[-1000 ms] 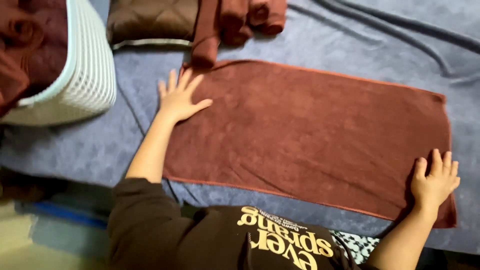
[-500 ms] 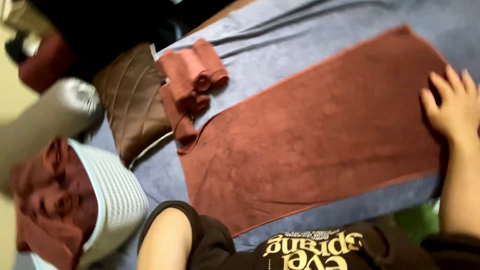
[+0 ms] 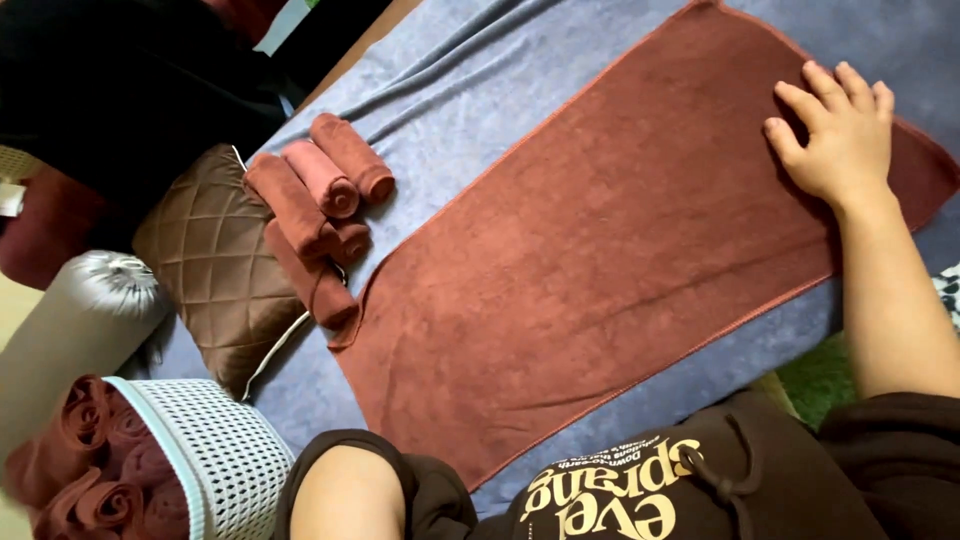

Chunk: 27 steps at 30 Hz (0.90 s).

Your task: Folding and rolling brown towels into decorative shapes on a massage table in a spa.

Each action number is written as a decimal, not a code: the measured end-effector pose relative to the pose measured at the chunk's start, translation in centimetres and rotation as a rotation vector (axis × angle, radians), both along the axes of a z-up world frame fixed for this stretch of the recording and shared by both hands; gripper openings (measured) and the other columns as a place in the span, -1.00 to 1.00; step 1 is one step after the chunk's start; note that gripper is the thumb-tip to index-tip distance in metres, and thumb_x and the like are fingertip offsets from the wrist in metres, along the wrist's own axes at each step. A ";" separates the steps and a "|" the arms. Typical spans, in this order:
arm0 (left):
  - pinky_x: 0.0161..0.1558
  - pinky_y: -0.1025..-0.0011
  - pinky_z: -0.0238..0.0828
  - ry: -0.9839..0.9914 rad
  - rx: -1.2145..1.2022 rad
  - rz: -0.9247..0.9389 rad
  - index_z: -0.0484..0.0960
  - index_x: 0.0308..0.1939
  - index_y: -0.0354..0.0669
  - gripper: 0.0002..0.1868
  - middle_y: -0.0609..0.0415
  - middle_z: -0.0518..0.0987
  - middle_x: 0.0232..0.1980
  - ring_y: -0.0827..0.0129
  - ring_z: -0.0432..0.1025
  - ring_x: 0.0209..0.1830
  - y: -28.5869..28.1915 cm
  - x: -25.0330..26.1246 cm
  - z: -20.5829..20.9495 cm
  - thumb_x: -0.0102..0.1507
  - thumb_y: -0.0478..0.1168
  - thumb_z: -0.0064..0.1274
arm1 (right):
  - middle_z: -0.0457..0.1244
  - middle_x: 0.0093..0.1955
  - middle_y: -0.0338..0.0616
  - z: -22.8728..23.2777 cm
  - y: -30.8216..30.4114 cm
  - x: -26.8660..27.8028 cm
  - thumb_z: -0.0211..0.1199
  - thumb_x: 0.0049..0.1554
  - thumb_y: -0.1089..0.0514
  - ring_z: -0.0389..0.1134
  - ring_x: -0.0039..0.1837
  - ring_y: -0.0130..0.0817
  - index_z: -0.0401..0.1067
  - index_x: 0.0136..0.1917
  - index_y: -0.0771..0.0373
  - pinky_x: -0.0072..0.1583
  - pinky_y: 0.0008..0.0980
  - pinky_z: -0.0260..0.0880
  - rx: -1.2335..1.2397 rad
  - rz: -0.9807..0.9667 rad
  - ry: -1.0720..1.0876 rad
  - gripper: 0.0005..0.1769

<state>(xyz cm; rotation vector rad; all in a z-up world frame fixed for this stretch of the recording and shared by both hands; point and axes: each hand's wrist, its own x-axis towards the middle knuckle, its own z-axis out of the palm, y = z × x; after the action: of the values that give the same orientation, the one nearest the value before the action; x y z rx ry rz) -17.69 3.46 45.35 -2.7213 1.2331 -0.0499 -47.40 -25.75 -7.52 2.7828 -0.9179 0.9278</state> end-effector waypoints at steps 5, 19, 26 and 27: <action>-0.19 0.03 0.31 -0.004 -0.010 0.137 0.60 -0.38 -0.12 -0.53 -0.04 0.61 -0.35 -0.12 0.52 -0.23 0.8 5.5 -9.5 0.15 0.21 -0.09 | 0.27 0.65 0.19 1.1 0.2 0.4 0.14 0.48 -0.11 0.14 0.61 0.29 0.54 0.57 0.17 0.46 0.29 -0.09 0.134 0.016 0.007 -0.46; -0.18 0.13 0.34 -0.003 -0.002 0.431 0.58 -0.48 -0.14 -0.42 -0.01 0.58 -0.47 -0.08 0.53 -0.29 6.9 7.0 -11.3 0.14 0.31 -0.14 | 0.24 0.64 0.17 1.9 0.5 0.3 0.11 0.46 -0.11 0.10 0.61 0.27 0.51 0.55 0.16 0.46 0.29 -0.13 0.180 0.004 0.012 -0.47; -0.18 0.18 0.36 -0.011 -0.006 0.588 0.57 -0.53 -0.15 -0.36 0.01 0.57 -0.53 -0.05 0.53 -0.32 10.4 8.2 -9.2 0.13 0.37 -0.17 | 0.17 0.65 0.12 3.1 0.8 0.8 0.04 0.43 -0.13 0.03 0.62 0.23 0.46 0.53 0.12 0.46 0.31 -0.18 0.287 -0.028 0.052 -0.46; -0.18 0.19 0.36 -0.007 0.000 0.617 0.57 -0.54 -0.15 -0.35 0.01 0.57 -0.53 -0.05 0.53 -0.32 11.2 8.3 -9.1 0.13 0.37 -0.17 | 0.18 0.65 0.13 3.0 0.7 0.9 0.04 0.43 -0.14 0.03 0.62 0.23 0.46 0.52 0.12 0.45 0.31 -0.18 0.289 -0.026 0.059 -0.46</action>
<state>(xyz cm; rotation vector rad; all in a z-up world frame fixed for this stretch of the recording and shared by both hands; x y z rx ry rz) -9.36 14.65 36.27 -2.9621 0.3480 0.0131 -46.49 -25.03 -4.52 3.0056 -1.1611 0.7580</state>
